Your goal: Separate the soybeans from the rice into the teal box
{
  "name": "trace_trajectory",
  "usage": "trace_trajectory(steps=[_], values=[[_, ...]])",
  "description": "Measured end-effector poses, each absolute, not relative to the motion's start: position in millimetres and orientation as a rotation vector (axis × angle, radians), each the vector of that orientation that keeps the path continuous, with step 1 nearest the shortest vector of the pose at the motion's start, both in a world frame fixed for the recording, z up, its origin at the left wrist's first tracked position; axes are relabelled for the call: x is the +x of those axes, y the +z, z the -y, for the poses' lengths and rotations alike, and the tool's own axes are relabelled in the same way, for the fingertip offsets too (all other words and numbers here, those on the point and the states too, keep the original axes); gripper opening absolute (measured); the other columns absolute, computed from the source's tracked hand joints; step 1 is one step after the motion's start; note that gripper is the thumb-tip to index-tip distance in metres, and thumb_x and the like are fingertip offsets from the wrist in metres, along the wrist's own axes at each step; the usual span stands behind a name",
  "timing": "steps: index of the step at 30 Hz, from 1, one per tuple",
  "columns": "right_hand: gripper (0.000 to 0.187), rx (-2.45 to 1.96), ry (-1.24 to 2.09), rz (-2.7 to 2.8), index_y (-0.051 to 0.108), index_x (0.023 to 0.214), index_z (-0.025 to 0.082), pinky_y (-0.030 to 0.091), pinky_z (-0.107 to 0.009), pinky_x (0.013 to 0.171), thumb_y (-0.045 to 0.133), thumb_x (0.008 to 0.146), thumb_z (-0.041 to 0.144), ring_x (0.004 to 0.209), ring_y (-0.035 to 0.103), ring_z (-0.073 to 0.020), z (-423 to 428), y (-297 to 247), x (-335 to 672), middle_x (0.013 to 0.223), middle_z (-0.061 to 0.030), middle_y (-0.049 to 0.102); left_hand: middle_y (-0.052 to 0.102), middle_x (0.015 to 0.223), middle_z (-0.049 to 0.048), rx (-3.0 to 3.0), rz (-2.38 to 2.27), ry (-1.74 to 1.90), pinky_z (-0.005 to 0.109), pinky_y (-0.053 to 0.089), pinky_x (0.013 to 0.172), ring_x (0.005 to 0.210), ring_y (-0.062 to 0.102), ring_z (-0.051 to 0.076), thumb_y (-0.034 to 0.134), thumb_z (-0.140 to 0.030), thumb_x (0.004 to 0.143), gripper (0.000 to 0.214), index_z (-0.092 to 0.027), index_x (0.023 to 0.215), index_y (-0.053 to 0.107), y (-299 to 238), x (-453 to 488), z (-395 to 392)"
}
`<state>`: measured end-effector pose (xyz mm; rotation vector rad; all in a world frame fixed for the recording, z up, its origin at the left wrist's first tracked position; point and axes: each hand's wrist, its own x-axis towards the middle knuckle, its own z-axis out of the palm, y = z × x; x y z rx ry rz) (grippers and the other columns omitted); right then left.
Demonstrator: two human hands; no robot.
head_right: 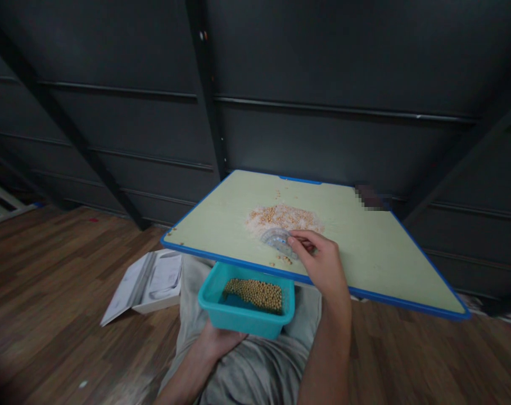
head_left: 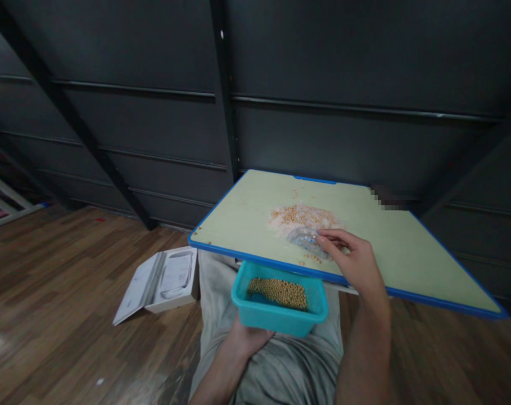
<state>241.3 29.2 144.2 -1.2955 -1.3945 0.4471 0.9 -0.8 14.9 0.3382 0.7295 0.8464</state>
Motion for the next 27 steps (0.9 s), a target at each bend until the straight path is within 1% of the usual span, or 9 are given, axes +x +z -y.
trace_trajectory(steps=[3, 5, 9, 13, 17, 21, 25, 27], values=[[0.020, -1.295, 0.464, 1.411, 0.090, 0.097, 0.024, 0.062, -0.039, 0.075, 0.080, 0.089, 0.040, 0.081, 0.079, -0.0244, -29.3, 143.7, 241.3, 0.098, -0.0078, 0.089, 0.090, 0.106, 0.0114, 0.323, -0.676, 0.846, 0.053, 0.055, 0.122, 0.134, 0.074, 0.040, 0.089, -0.051, 0.071, 0.041, -0.027, 0.104, 0.081, 12.4, 0.2, 0.6], [0.021, -1.300, 0.473, 1.423, 0.090, 0.098, 0.024, 0.062, -0.038, 0.074, 0.080, 0.090, 0.040, 0.081, 0.078, -0.0240, -29.2, 143.8, 241.6, 0.100, -0.0079, 0.089, 0.090, 0.103, 0.0106, 0.316, -0.679, 0.850, 0.054, 0.055, 0.122, 0.133, 0.074, 0.040, 0.089, -0.049, 0.071, 0.040, -0.027, 0.104, 0.082, 12.3, 0.4, 0.4], [0.020, -1.303, 0.481, 1.447, 0.090, 0.099, 0.024, 0.062, -0.038, 0.075, 0.079, 0.091, 0.039, 0.082, 0.079, -0.0239, -28.6, 144.7, 241.9, 0.102, -0.0078, 0.089, 0.090, 0.100, 0.0094, 0.316, -0.713, 0.861, 0.056, 0.056, 0.121, 0.130, 0.076, 0.040, 0.085, -0.050, 0.076, 0.038, -0.027, 0.106, 0.082, 14.0, 1.2, 0.3], [0.019, -1.286, 0.485, 1.473, 0.090, 0.099, 0.025, 0.062, -0.038, 0.076, 0.079, 0.091, 0.038, 0.084, 0.079, -0.0242, -27.1, 146.4, 241.2, 0.102, -0.0072, 0.089, 0.091, 0.103, 0.0095, 0.318, -0.691, 0.869, 0.056, 0.057, 0.120, 0.127, 0.077, 0.040, 0.087, -0.049, 0.074, 0.038, -0.029, 0.106, 0.082, 14.3, 0.9, 0.7], [0.018, -1.284, 0.492, 1.483, 0.091, 0.099, 0.025, 0.063, -0.038, 0.077, 0.080, 0.091, 0.037, 0.086, 0.081, -0.0244, -25.0, 147.6, 240.5, 0.102, -0.0069, 0.089, 0.090, 0.100, 0.0100, 0.320, -0.723, 0.859, 0.056, 0.056, 0.121, 0.131, 0.076, 0.040, 0.086, -0.051, 0.075, 0.037, -0.028, 0.103, 0.081, 15.0, 0.5, 1.3], [0.018, -1.275, 0.507, 1.511, 0.091, 0.099, 0.026, 0.064, -0.038, 0.077, 0.080, 0.091, 0.037, 0.086, 0.081, -0.0241, -23.1, 149.2, 239.8, 0.101, -0.0063, 0.090, 0.090, 0.109, 0.0120, 0.335, -0.712, 0.845, 0.057, 0.055, 0.121, 0.135, 0.073, 0.041, 0.084, -0.055, 0.077, 0.037, -0.027, 0.100, 0.079, 17.3, 0.9, 1.3], [0.017, -1.268, 0.512, 1.529, 0.091, 0.099, 0.026, 0.063, -0.037, 0.076, 0.080, 0.091, 0.036, 0.084, 0.081, -0.0234, -22.2, 151.1, 239.5, 0.099, -0.0058, 0.090, 0.090, 0.110, 0.0092, 0.318, -0.671, 0.847, 0.054, 0.054, 0.123, 0.136, 0.073, 0.040, 0.086, -0.052, 0.075, 0.031, -0.030, 0.096, 0.080, 17.3, 1.4, 0.3], [0.017, -1.267, 0.518, 1.536, 0.091, 0.099, 0.026, 0.063, -0.037, 0.077, 0.080, 0.091, 0.036, 0.084, 0.081, -0.0234, -22.1, 151.5, 239.6, 0.099, -0.0056, 0.089, 0.090, 0.110, 0.0092, 0.313, -0.667, 0.849, 0.053, 0.053, 0.124, 0.136, 0.072, 0.039, 0.086, -0.052, 0.075, 0.030, -0.030, 0.095, 0.080, 16.2, 1.5, -0.1]])
